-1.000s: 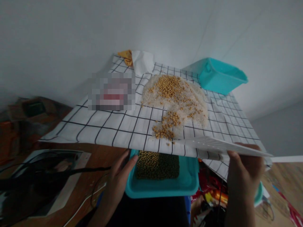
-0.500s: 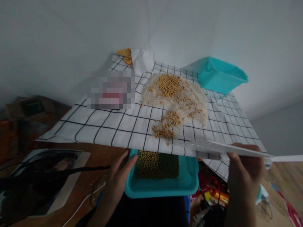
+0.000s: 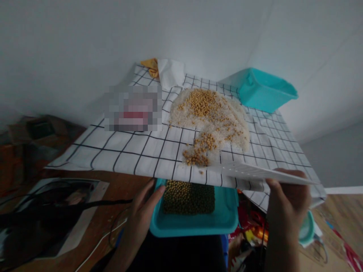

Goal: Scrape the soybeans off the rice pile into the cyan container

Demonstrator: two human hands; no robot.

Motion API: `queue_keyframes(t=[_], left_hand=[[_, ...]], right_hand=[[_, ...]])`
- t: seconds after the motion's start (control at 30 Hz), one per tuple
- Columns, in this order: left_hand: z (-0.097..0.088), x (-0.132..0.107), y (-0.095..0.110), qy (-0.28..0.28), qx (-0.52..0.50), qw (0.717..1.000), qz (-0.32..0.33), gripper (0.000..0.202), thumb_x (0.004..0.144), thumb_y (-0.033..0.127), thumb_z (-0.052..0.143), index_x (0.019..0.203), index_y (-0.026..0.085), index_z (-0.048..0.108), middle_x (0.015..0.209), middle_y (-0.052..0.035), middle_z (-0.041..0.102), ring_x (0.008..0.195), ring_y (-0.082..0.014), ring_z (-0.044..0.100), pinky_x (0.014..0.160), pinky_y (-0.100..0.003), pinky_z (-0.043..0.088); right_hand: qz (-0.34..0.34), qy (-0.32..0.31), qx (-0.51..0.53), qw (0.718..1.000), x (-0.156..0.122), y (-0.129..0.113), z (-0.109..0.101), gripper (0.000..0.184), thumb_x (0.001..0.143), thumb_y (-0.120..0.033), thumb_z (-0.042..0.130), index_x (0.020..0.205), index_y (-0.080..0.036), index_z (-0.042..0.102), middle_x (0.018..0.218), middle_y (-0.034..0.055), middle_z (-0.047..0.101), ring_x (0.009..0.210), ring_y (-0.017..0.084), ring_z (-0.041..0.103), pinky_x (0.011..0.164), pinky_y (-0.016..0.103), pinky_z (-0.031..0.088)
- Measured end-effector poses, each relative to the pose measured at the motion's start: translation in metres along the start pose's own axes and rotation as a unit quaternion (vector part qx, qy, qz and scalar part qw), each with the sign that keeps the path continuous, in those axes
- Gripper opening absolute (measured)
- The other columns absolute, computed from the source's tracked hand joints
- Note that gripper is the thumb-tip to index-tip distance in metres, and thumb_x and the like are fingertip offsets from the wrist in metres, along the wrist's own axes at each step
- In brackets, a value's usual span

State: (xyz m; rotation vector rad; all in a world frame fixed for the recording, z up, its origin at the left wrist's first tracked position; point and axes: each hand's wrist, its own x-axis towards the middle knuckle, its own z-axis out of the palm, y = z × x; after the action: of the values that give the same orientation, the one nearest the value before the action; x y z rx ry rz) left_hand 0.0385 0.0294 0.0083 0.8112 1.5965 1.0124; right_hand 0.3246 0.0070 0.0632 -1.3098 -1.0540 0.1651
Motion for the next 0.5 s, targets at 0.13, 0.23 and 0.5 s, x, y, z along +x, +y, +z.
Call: queue_keyframes(t=[0.13, 0.23, 0.5], left_hand=[[-0.001, 0.003, -0.005, -0.01, 0.001, 1.0, -0.002, 0.035, 0.07, 0.046, 0.068, 0.098, 0.025, 0.073, 0.115, -0.0027, 0.077, 0.121, -0.0274, 0.064, 0.107, -0.035, 0.046], [-0.002, 0.006, -0.01, 0.006, -0.009, 1.0, -0.027, 0.038, 0.069, 0.046, 0.071, 0.101, 0.024, 0.072, 0.122, -0.004, 0.074, 0.126, -0.0291, 0.06, 0.112, -0.039, 0.042], [-0.003, 0.006, -0.011, 0.0, 0.009, 1.0, -0.015, 0.037, 0.071, 0.046, 0.07, 0.102, 0.025, 0.073, 0.122, -0.0028, 0.074, 0.126, -0.0282, 0.06, 0.11, -0.036, 0.043]], right_hand=[[-0.019, -0.046, 0.055, 0.997, -0.002, -0.004, 0.0, 0.021, 0.073, -0.021, 0.078, 0.077, -0.021, 0.058, 0.07, -0.0017, 0.062, 0.07, 0.016, 0.058, 0.07, 0.031, 0.043], [-0.023, -0.066, 0.078, 0.995, -0.002, -0.004, -0.002, 0.02, 0.075, -0.022, 0.077, 0.076, -0.021, 0.056, 0.069, -0.0021, 0.063, 0.069, 0.016, 0.058, 0.072, 0.033, 0.044], [0.032, 0.051, -0.026, 0.998, 0.0, 0.01, -0.007, 0.024, 0.073, -0.03, 0.077, 0.083, -0.021, 0.058, 0.077, -0.0028, 0.056, 0.073, 0.015, 0.053, 0.071, 0.031, 0.042]])
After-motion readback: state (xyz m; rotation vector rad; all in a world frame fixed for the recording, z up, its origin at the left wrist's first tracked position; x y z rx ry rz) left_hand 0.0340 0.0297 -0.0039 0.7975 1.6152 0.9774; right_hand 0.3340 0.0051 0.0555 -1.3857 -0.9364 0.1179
